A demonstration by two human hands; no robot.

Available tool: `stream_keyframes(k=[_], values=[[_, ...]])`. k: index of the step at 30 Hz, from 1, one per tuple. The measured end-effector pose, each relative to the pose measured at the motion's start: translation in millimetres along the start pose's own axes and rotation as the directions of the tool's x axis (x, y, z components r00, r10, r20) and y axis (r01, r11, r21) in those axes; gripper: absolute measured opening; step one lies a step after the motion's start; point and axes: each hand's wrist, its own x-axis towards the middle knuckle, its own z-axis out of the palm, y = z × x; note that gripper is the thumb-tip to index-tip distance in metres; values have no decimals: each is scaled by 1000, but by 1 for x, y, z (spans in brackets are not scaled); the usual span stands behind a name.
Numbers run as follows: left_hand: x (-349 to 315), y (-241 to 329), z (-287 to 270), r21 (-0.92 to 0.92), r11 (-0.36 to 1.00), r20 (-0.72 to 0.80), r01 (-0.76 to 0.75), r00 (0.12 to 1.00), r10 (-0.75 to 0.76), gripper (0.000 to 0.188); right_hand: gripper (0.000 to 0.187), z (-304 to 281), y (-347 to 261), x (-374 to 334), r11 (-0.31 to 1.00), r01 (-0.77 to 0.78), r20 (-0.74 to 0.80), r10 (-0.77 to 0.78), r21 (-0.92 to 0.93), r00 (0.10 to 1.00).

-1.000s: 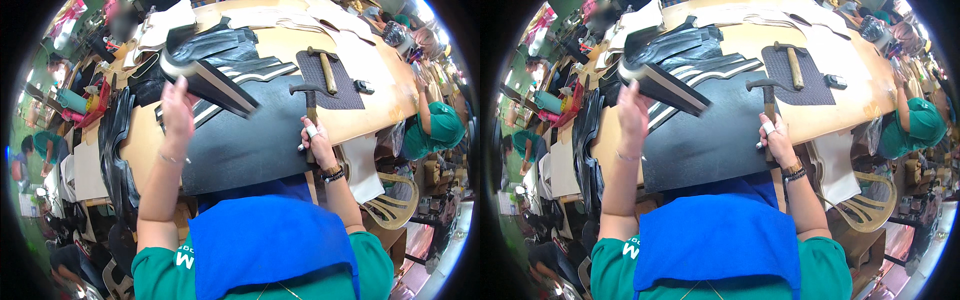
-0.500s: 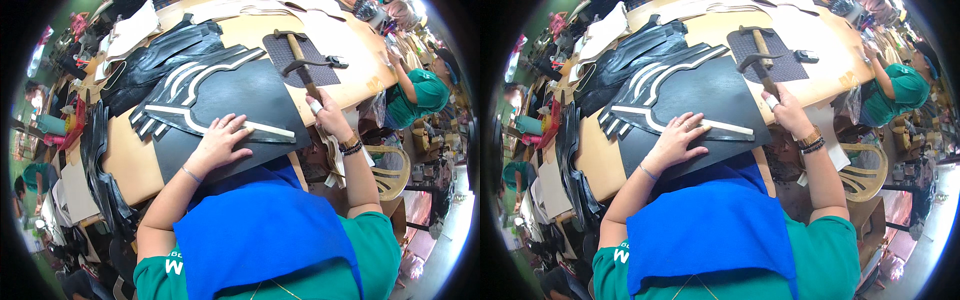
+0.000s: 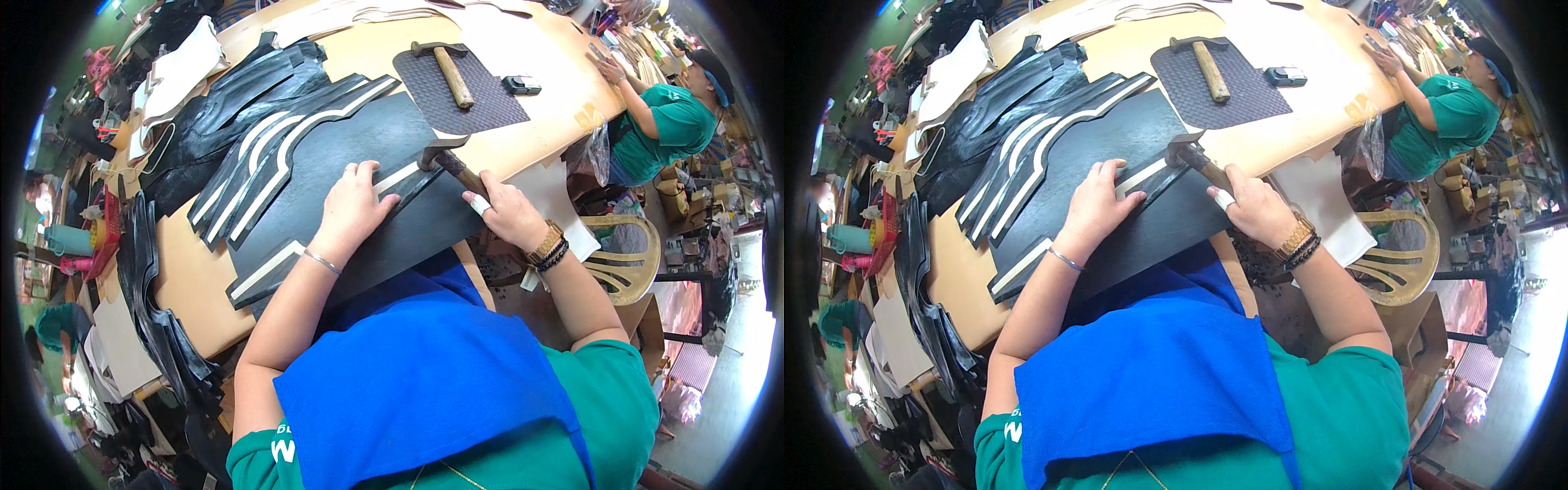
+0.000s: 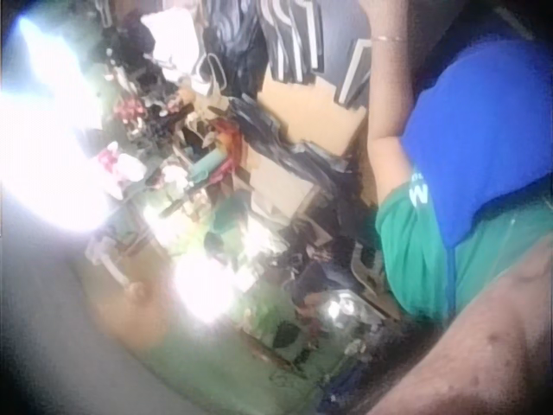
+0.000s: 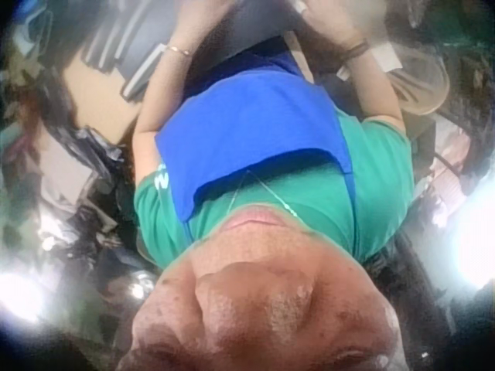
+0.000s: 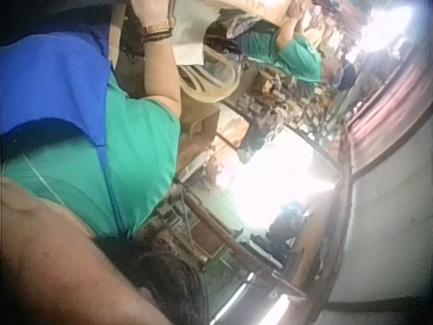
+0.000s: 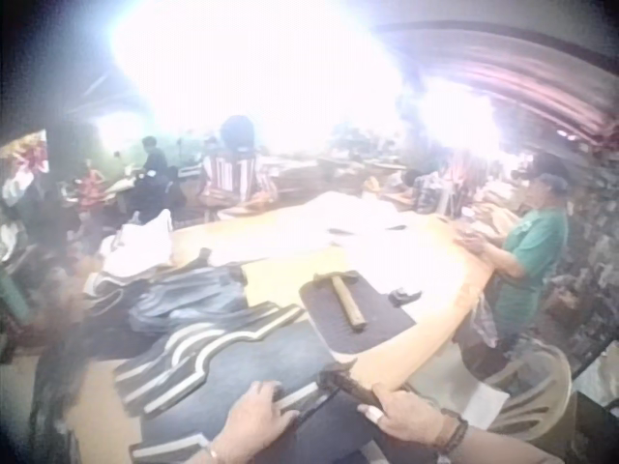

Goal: The person uses a hammer to repeatedly strike a small, curved metal piece placed on a black shoe sole. They work on a wooden table, adjusting the metal piece and hammering it into place.

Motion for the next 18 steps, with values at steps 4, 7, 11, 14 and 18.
stream_keyframes(k=[4,7,11,14,18], values=[[14,5,-12,-14,1000,127,26,992,-24,50,38,-1,1,-5,999,-46,20,45,8,999],[28,10,-5,-28,1000,134,-5,991,9,42,38,2,-3,-6,995,-82,49,78,65,996],[47,0,18,-154,984,65,-87,993,98,32,38,6,-2,-5,987,-125,77,117,104,990],[48,-6,22,-211,968,63,-139,986,155,26,37,3,1,-5,998,-47,35,46,49,998],[39,-6,29,91,902,-41,-423,903,428,21,31,-6,-7,1,999,9,-97,-4,53,995]])
